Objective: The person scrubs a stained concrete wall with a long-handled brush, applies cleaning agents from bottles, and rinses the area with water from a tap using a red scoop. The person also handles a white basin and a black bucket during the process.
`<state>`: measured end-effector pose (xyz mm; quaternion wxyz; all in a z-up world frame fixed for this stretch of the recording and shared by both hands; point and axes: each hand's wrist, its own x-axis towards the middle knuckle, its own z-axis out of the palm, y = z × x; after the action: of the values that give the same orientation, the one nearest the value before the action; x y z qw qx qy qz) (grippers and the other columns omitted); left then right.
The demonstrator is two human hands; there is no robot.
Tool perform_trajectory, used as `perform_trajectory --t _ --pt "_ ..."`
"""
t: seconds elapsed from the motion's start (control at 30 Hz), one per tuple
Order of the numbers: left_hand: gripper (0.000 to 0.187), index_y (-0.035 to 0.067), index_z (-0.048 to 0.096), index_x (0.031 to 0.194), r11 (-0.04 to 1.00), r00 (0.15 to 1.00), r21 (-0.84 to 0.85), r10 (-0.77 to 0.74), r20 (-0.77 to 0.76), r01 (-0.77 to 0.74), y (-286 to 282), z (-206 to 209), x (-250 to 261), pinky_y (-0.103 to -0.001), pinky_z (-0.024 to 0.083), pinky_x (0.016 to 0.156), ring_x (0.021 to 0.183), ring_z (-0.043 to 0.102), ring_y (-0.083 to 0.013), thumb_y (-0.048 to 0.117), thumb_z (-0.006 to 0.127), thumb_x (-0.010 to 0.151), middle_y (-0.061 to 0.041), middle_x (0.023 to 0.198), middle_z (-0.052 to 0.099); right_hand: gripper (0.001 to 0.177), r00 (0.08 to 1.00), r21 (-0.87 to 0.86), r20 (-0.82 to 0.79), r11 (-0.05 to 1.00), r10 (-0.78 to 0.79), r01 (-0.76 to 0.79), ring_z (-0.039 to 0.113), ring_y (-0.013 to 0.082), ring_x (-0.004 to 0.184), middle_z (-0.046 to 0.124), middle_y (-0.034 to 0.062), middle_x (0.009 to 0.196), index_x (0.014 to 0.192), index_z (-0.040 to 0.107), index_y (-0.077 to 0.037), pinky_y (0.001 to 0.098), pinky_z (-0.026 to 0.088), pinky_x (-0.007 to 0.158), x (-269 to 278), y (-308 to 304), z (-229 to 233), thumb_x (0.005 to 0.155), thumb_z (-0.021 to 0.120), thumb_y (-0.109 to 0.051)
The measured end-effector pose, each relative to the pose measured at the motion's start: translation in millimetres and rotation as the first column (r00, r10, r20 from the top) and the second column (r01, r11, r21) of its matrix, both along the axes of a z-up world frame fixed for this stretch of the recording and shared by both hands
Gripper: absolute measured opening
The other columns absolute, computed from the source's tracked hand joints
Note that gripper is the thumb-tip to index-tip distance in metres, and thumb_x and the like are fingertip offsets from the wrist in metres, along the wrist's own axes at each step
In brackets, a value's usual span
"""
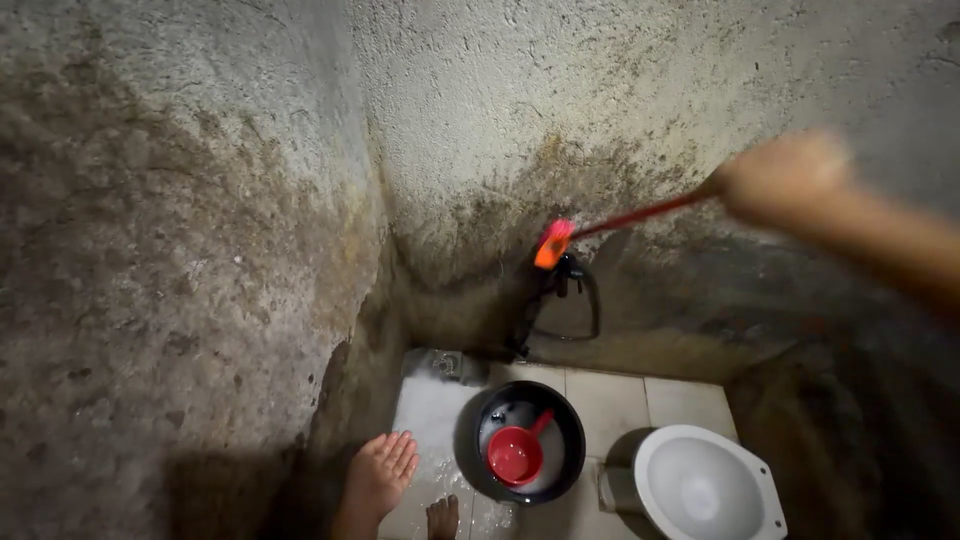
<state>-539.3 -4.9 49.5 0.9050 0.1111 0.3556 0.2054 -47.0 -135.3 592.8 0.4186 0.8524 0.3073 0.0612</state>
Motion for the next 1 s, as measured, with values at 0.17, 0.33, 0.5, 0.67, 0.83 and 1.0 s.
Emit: perform_trajectory --t 0.17,0.33,0.5,0.67,0.83,1.0 --pt "0.052 0.003 0.046 0.148 0.947 0.988 -0.283 0.138 -0.066 -0.151 -4.8 1.2 16.0 -0.043 0.032 0.119 0.144 0.044 -0.0258 0.031 0.032 0.106 -0.01 0.158 0.048 0.038 0.999 0.032 0.045 0.999 0.028 -0.03 0.073 0.0133 0.078 0.072 -0.0033 0.092 0.139 0.061 -0.055 0.0291 0.061 0.061 2.7 -2.6 27.2 0.106 0.05 -0.041" --pt "0.05 0.001 0.048 0.144 0.928 0.988 -0.339 0.134 -0.082 -0.154 -2.9 -11.7 19.8 -0.041 0.033 0.118 0.142 0.045 -0.0236 0.03 0.035 0.105 -0.01 0.155 0.051 0.029 0.947 0.221 -0.143 0.942 0.288 -0.253 0.072 0.0281 0.111 0.076 0.009 0.114 0.107 0.079 -0.015 0.045 0.057 0.091 -14.3 46.5 -173.1 0.093 0.06 -0.032" --pt "0.049 -0.001 0.05 0.141 0.937 0.989 -0.326 0.144 0.023 -0.129 9.3 -28.5 20.1 -0.039 0.034 0.118 0.14 0.047 -0.0213 0.029 0.037 0.104 -0.01 0.152 0.054 0.028 0.917 0.297 -0.22 0.918 0.334 -0.263 0.075 0.0294 0.1 0.076 0.0095 0.108 0.103 0.078 -0.017 0.0496 0.06 0.082 -9.9 30.0 -221.3 0.093 0.056 -0.029" --pt "0.048 -0.003 0.052 0.137 0.992 0.92 -0.117 0.012 0.392 0.037 6.6 -42.6 -16.1 -0.037 0.036 0.117 0.138 0.049 -0.019 0.027 0.039 0.103 -0.01 0.149 0.057 0.035 0.984 0.218 -0.173 0.972 -0.046 0.084 0.076 0.0194 0.095 0.077 -0.0007 0.108 0.132 0.069 -0.05 0.0378 0.062 0.077 44.7 -8.0 -57.4 0.097 0.063 -0.054" --pt "0.047 -0.001 0.055 0.135 0.989 0.962 -0.15 0.048 0.27 -0.008 21.8 -30.3 10.1 -0.039 0.035 0.116 0.138 0.049 -0.0211 0.027 0.036 0.103 -0.01 0.148 0.058 0.039 0.981 0.226 -0.125 0.958 -0.151 0.177 0.076 0.0167 0.082 0.075 -0.0069 0.105 0.133 0.068 -0.053 0.0335 0.064 0.071 17.5 -22.1 8.5 0.095 0.058 -0.062" --pt "0.04 0.002 0.057 0.131 0.956 0.994 -0.279 0.108 0.036 -0.093 15.2 2.5 43.1 -0.044 0.037 0.115 0.134 0.053 -0.0266 0.025 0.048 0.099 -0.011 0.142 0.06 0.026 0.961 0.213 -0.237 0.973 0.14 -0.089 0.078 0.0233 0.09 0.079 0.0033 0.1 0.104 0.081 -0.02 0.042 0.062 0.075 -33.2 25.0 -120.3 0.095 0.059 -0.028"
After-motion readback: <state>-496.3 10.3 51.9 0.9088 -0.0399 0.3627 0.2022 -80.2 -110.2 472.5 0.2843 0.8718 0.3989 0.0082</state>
